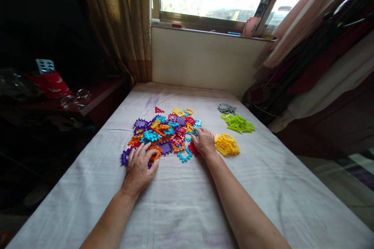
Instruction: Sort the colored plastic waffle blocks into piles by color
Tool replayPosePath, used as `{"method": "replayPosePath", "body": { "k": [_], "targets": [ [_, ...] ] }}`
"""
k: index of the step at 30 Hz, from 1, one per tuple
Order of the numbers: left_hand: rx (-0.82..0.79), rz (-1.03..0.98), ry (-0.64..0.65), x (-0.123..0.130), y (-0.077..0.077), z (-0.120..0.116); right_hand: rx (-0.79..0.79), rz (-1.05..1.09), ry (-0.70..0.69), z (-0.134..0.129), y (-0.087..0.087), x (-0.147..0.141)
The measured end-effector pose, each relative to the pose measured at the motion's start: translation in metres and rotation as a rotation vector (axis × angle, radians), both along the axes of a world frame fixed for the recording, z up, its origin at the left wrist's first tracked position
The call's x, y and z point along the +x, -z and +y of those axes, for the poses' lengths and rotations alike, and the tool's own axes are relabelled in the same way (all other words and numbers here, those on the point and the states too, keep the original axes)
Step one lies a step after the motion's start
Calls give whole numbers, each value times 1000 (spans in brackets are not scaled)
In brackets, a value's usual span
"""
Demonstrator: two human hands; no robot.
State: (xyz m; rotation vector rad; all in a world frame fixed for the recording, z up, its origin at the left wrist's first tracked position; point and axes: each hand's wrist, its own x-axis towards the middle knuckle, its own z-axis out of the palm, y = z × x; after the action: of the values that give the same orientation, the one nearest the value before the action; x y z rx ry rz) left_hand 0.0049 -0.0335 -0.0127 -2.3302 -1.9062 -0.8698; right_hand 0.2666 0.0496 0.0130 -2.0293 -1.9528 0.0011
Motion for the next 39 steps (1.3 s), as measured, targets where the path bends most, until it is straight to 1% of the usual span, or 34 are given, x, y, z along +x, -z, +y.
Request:
{"method": "replayPosePath", "body": {
  "k": [2, 4, 7, 9, 11, 13, 15, 17, 19, 21, 22, 24, 26, 27, 28, 31, 32, 33, 35, 39],
  "targets": [
    [-4, -6, 8, 0, 1, 0, 59, 30, -19, -16, 6, -7],
    [-6, -13, 12, 0, 2, 0, 76, 60, -89, -29, 9, -16],
    [-1, -22, 11, 1, 1, 1, 71, 101, -193, -33, 7, -23],
    [6, -23, 7, 1, 1, 0, 91, 108, -157, -27, 2, -22],
    [10, -19, 4, 1, -1, 0, 95, 90, -40, -16, -1, -17],
    [5, -15, 1, 1, -2, 0, 44, 60, 56, -5, -2, -11],
    [-7, -12, 0, 1, -3, 0, -18, 49, 79, 2, 0, -7],
    [-15, -10, 2, 1, -3, 0, -23, 66, 68, 3, 5, -5],
    [-16, -8, 5, 2, -3, -1, 43, 97, 76, -1, 10, -5],
    [-17, -7, 7, 2, -3, -1, 141, 132, 86, -6, 14, -5],
    [-17, -6, 7, 2, -3, -1, 187, 151, 62, -9, 15, -6],
    [-18, -2, 6, 2, -2, -1, 236, 204, -73, -12, 17, -7],
    [-19, 2, 11, 2, -2, 0, 235, 261, -207, -12, 17, -8],
    [-19, 4, 13, 2, -2, 0, 229, 279, -218, -10, 17, -8],
    [-17, 6, 15, 1, -2, 0, 218, 284, -178, -8, 17, -8],
    [-9, 13, 16, 2, -2, 0, 136, 214, 64, -1, 15, -8],
    [-6, 16, 15, 2, -2, 0, 96, 180, 110, 0, 14, -8],
    [-3, 19, 14, 2, -2, 0, 62, 154, 130, 1, 14, -8],
    [3, 26, 11, 2, -2, 0, 32, 140, 129, 1, 13, -9],
    [2, 32, 17, 0, 0, 0, 76, 181, 131, -4, 14, -12]
  ]
}}
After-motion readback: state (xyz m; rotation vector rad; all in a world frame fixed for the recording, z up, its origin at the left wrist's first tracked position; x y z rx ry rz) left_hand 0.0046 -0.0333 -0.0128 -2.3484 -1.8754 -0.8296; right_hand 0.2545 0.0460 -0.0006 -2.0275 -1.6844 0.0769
